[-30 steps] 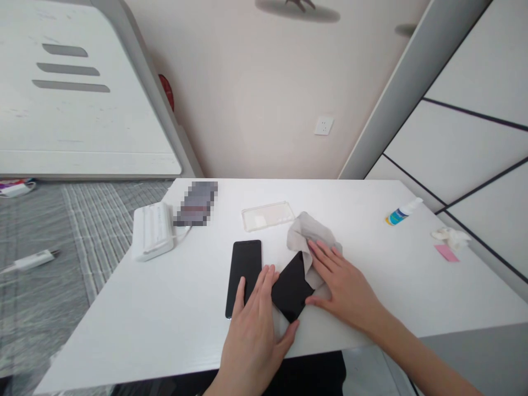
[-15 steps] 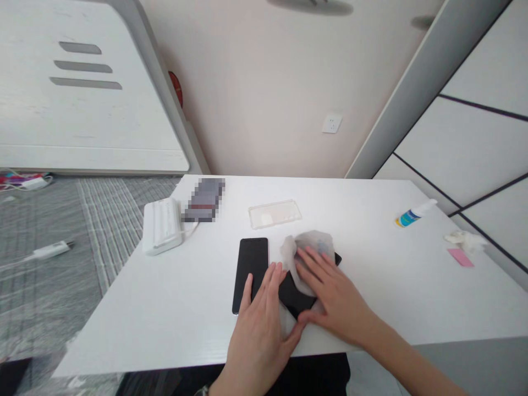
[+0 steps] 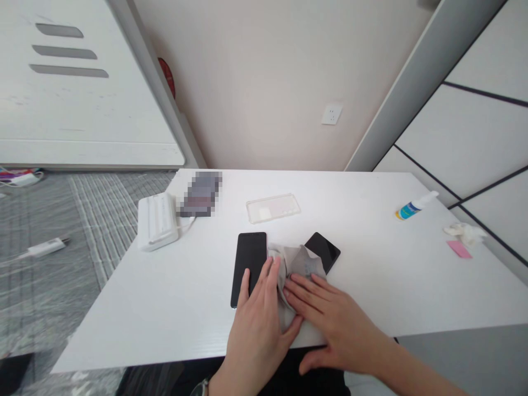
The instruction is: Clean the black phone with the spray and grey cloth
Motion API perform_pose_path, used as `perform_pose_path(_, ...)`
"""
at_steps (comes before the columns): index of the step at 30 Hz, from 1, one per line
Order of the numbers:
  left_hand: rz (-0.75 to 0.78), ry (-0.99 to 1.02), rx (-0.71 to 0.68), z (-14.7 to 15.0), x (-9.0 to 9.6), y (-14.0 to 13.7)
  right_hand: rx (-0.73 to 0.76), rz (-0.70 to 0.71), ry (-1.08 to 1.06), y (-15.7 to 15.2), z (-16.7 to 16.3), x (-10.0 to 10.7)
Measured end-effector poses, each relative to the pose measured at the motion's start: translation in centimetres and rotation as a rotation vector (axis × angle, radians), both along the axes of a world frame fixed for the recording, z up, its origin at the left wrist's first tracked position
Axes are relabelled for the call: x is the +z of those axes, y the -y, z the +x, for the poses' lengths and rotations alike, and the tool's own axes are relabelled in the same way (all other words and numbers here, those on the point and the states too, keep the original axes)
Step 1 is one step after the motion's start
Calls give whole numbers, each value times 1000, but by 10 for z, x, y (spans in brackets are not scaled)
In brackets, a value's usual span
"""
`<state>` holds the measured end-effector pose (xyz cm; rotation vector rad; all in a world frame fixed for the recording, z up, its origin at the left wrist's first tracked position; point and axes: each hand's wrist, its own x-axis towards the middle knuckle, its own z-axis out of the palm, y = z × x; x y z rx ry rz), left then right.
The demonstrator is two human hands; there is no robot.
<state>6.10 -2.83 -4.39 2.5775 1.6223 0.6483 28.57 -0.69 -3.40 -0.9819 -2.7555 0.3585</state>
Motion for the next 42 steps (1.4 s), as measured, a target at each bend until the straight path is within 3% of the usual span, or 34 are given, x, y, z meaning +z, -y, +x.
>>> perform_pose_path(5, -21, 10, -2, 1, 2, 1, -301, 122, 59, -24, 5, 0)
perform_pose_path(10, 16, -38, -3, 0, -3, 1, -82, 20, 15, 10, -19, 4)
perform_pose_path(13, -5, -19, 5, -1, -3, 0, -23, -9, 23, 26, -3, 6)
perform_pose_path(15, -15, 4, 3, -1, -2, 0, -69, 7, 53, 18, 19, 5)
perform_pose_path(18, -56, 51, 10, 0, 1, 0, -257, 69, 86, -12, 44, 2)
perform_pose_path(22, -94, 76, 36, 0, 2, 1, -351, 93, 54, -35, 22, 1)
perform_pose_path(27, -45, 10, 56, -1, -2, 0, -163, -47, -35, 4, -25, 2)
perform_pose_path(32, -16, -21, 55, -1, -3, 0, -120, -58, 17, 38, 2, 0)
perform_pose_path(37, -94, 62, 58, 1, 4, 0, -356, 53, 50, 2, 34, -2)
perform_pose_path(42, -103, 68, 58, 1, 4, 0, -406, 65, -1, -28, 2, 0)
